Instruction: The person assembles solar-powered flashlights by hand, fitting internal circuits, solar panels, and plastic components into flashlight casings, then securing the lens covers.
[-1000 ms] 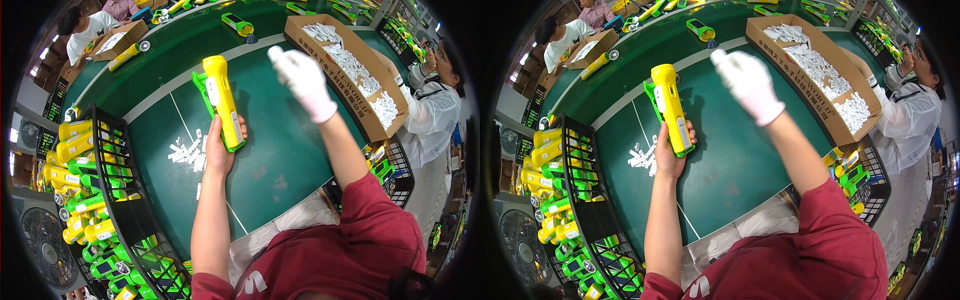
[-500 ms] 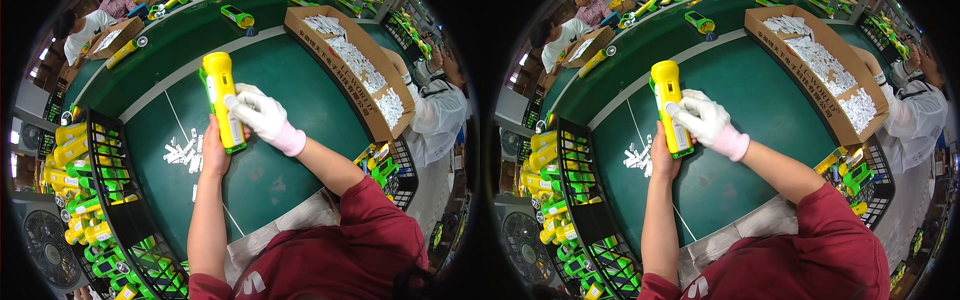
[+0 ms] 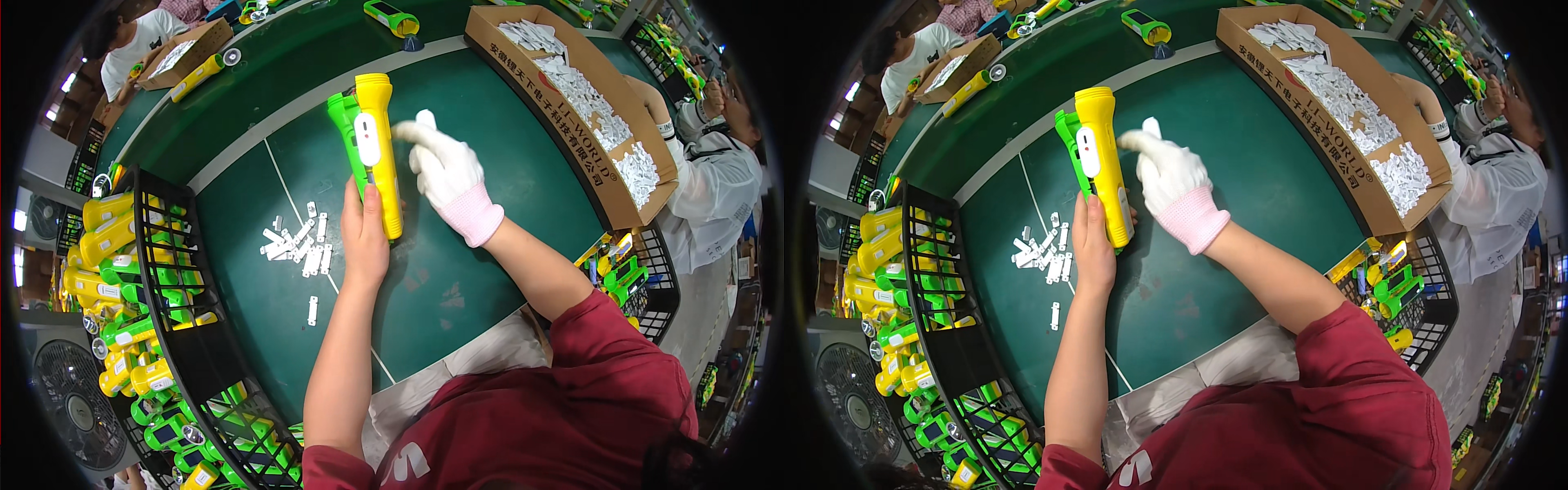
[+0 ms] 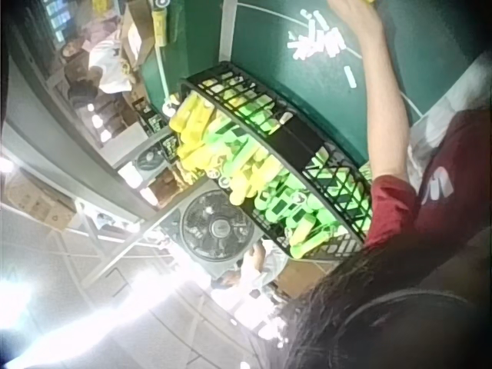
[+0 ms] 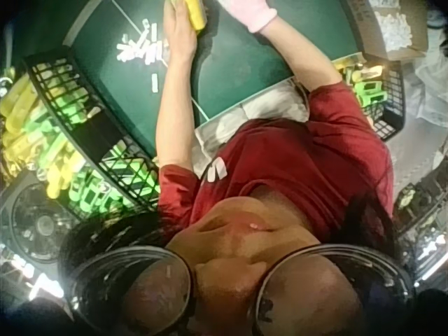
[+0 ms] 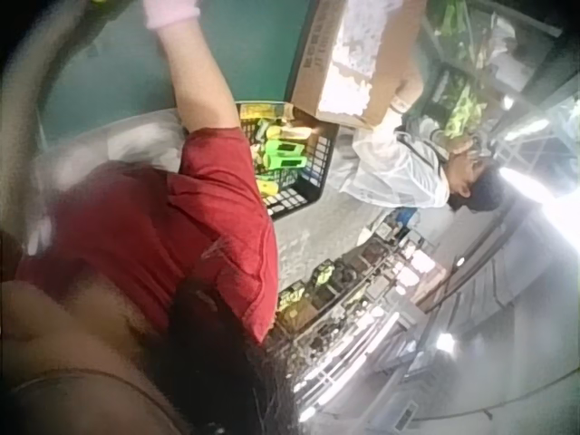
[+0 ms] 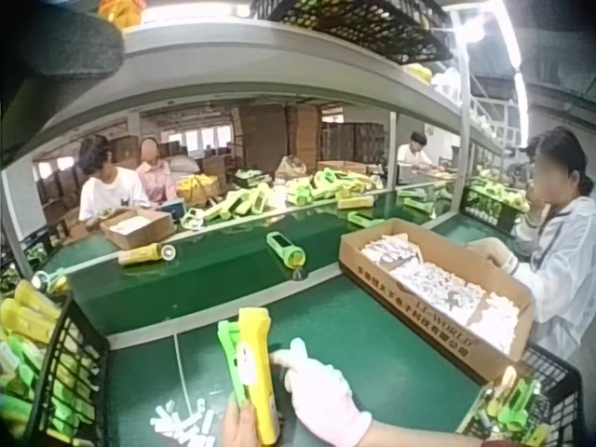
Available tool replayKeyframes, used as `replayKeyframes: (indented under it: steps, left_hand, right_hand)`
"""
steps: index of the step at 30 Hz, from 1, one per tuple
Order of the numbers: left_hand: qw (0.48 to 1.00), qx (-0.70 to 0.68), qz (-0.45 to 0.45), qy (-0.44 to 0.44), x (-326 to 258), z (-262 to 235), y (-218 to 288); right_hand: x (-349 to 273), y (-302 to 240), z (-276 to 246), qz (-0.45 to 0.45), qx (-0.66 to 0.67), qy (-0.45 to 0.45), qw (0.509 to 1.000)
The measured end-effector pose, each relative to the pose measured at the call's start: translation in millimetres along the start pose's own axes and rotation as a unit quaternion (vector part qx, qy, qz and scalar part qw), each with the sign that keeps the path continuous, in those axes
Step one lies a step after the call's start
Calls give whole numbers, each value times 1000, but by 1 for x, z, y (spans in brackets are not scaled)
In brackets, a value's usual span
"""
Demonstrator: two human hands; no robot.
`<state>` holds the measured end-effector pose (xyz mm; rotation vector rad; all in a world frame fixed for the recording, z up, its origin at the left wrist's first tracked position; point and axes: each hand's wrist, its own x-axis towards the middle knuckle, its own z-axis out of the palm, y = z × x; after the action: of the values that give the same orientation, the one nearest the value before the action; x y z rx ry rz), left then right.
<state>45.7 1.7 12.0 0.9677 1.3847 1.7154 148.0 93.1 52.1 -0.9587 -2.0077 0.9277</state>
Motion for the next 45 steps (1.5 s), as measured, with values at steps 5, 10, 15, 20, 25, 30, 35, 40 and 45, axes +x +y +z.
replayKeyframes:
  steps: [5,10,15,20,25,30,35,40,45]
  left_hand:
    - [996,84,-14,-9,-1,-1,4]
    - [997,83,2,-1,1,-4,-4]
    - [998,58,3,-13,1,-5,-8]
    - [992,105,64,-4,1,-1,-2]
    - [988,141,55,-22,0,0,-1]
    - [985,160,70,-12,1,1,-3]
    - [980,166,113,-9,3,2,-3]
    - [982,168,82,-36,2,0,-1]
    - [981,153,116,-36,2,-3,-4]
  right_hand:
    - [-4,-5,5,-86,-50,-34,994]
    - [0,-13,4,83,47,-78,992]
    - [1,-11,4,64,19,-73,995]
    - [-3,-9,9,39,-17,-57,997]
    - [-2,-12,6,72,-46,-62,994]
    - [-1,-9,8,30,-39,-60,997]
    - [-2,-10,5,41,-13,-89,995]
    - [0,-8,7,41,-15,-87,995]
    - [1,-7,7,15,-30,-133,990]
